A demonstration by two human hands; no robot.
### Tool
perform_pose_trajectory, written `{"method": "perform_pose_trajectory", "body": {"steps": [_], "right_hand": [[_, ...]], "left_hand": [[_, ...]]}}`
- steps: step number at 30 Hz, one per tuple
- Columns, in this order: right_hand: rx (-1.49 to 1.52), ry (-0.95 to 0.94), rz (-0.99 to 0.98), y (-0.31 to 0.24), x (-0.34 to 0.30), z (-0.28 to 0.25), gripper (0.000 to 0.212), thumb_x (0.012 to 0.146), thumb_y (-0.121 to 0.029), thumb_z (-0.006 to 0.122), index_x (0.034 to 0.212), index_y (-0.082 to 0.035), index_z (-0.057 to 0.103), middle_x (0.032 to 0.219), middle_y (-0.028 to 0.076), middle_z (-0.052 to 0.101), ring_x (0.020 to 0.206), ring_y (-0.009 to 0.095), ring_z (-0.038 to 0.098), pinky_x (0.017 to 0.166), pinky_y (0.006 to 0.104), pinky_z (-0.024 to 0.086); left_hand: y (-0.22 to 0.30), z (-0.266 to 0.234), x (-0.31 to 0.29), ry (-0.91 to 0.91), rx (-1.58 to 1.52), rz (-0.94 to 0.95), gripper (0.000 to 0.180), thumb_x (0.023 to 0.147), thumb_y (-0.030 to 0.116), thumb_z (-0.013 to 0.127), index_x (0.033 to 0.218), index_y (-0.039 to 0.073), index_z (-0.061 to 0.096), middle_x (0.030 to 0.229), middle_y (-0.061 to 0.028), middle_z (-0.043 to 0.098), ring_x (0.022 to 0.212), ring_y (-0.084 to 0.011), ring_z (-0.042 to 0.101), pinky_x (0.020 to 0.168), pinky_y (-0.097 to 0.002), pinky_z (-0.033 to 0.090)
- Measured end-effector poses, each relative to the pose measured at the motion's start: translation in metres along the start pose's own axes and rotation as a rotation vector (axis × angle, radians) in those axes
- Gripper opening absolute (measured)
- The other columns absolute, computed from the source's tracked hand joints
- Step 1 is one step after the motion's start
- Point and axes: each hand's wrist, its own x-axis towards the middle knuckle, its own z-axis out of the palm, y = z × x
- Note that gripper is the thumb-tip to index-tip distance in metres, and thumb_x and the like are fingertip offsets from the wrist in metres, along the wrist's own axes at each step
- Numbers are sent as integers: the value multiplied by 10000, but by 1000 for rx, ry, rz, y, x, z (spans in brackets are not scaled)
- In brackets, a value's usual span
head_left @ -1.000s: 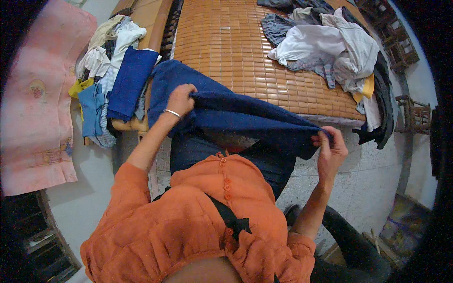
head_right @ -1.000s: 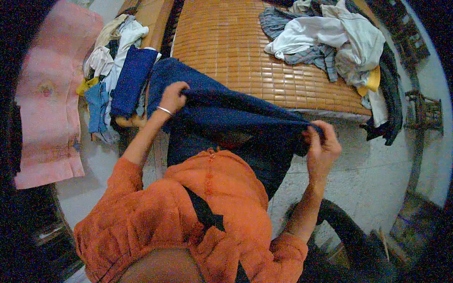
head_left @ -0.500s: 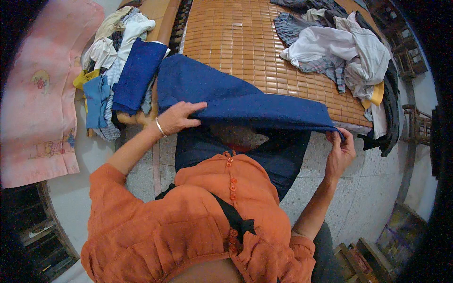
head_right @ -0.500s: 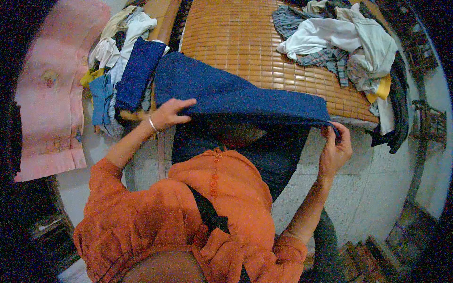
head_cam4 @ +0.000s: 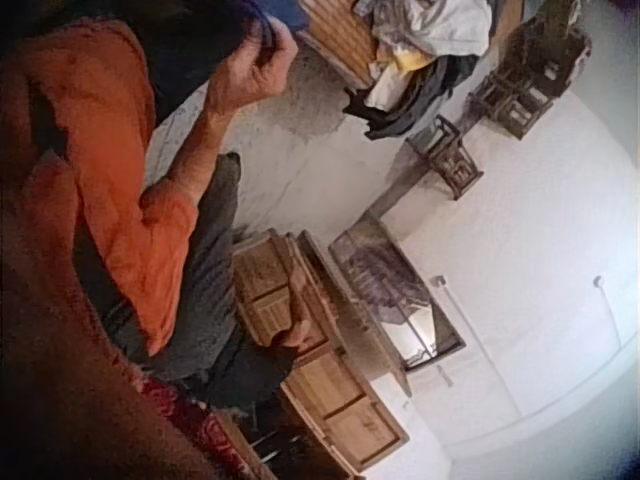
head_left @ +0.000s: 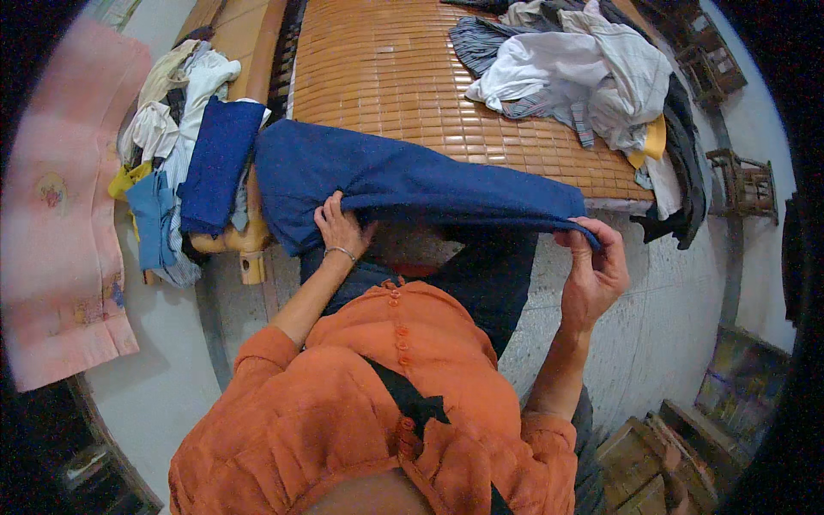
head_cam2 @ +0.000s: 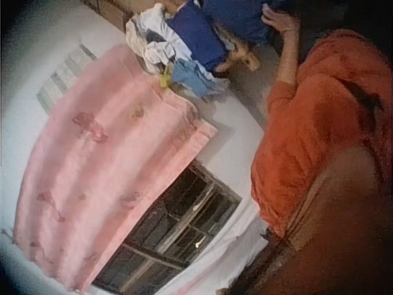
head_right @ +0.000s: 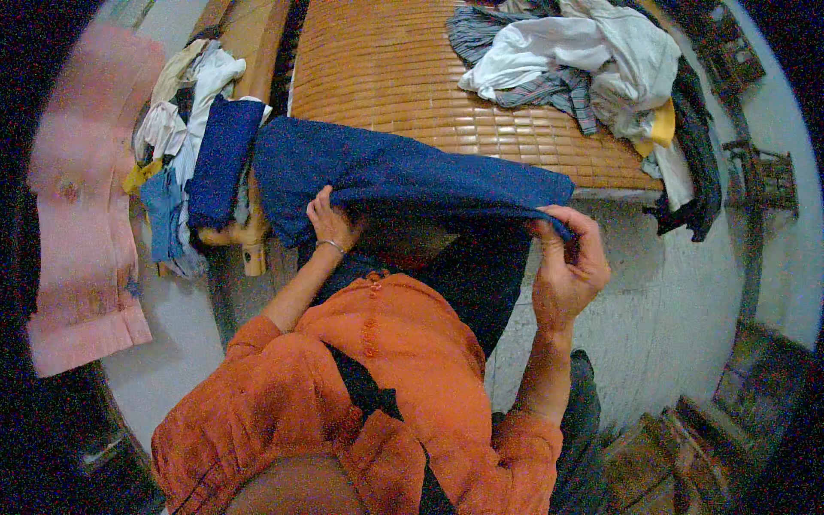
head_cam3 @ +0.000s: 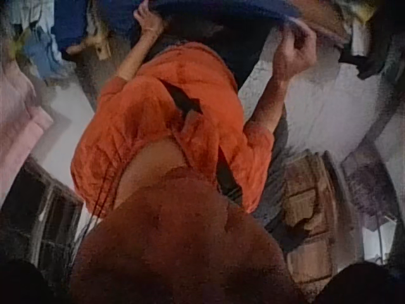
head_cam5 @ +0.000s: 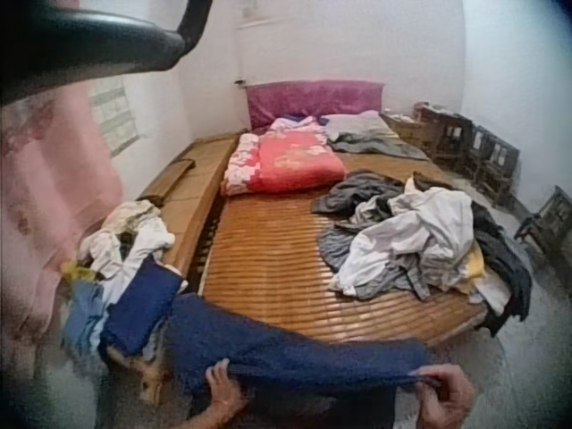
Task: The person folds several items of clothing, including a blue shirt, dark blue pants, and a white shirt, on a bamboo mat. They smooth and fold each item by hand, placing the finished pieces into a growing stack on the left side of the mat.
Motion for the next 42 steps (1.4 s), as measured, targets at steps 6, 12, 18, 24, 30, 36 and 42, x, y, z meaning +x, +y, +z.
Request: {"method": "perform_pose_trajectory", "body": {"steps": [6,12,18,24,30,36,42], "right_hand": [[-98,35,-249,-28,5,-8,163,708,72,623,843,-18,605,803,78,611,738,149,574,691,253,455],[-62,172,-417,-57,27,-36,155,691,30,659,825,-20,600,762,73,608,705,167,591,649,258,464],[41,366,-746,-92,36,-68,132,783,-1,630,908,-22,594,849,56,603,749,84,568,645,195,479],[-258,291,-643,-74,40,-68,152,784,68,572,906,-24,580,802,40,590,677,102,580,619,227,499],[-53,621,-713,-92,37,-79,91,856,-9,511,922,40,549,876,145,609,784,180,586,713,289,509],[-181,874,-778,-107,34,-112,122,888,-106,491,860,5,531,839,124,609,755,183,573,689,301,494],[-263,599,-542,-66,72,-80,86,867,-63,532,913,-1,570,886,81,606,788,149,568,712,258,477]], "left_hand": [[6,-14,26,219,-405,-37,553,558,52,637,1084,-34,492,1050,-188,531,995,-365,475,893,-424,348],[-18,-118,65,216,-206,291,173,701,36,516,830,-58,581,930,-192,580,863,-344,546,790,-404,429],[-96,-212,114,548,-283,464,241,823,79,496,1019,-43,562,1009,-159,575,892,-291,563,809,-366,444],[-93,-209,107,110,-228,574,288,630,-78,462,896,-43,566,981,-206,588,885,-348,565,817,-369,435],[-5,-261,105,448,-458,565,204,589,-66,384,738,-55,523,794,-188,539,723,-333,542,699,-317,437],[12,-288,52,104,-683,680,92,559,41,465,635,10,504,650,-131,474,560,-277,491,521,-295,392],[-8,-263,58,-396,-608,695,212,577,57,625,774,34,551,737,-120,529,687,-276,537,612,-318,434]]}}
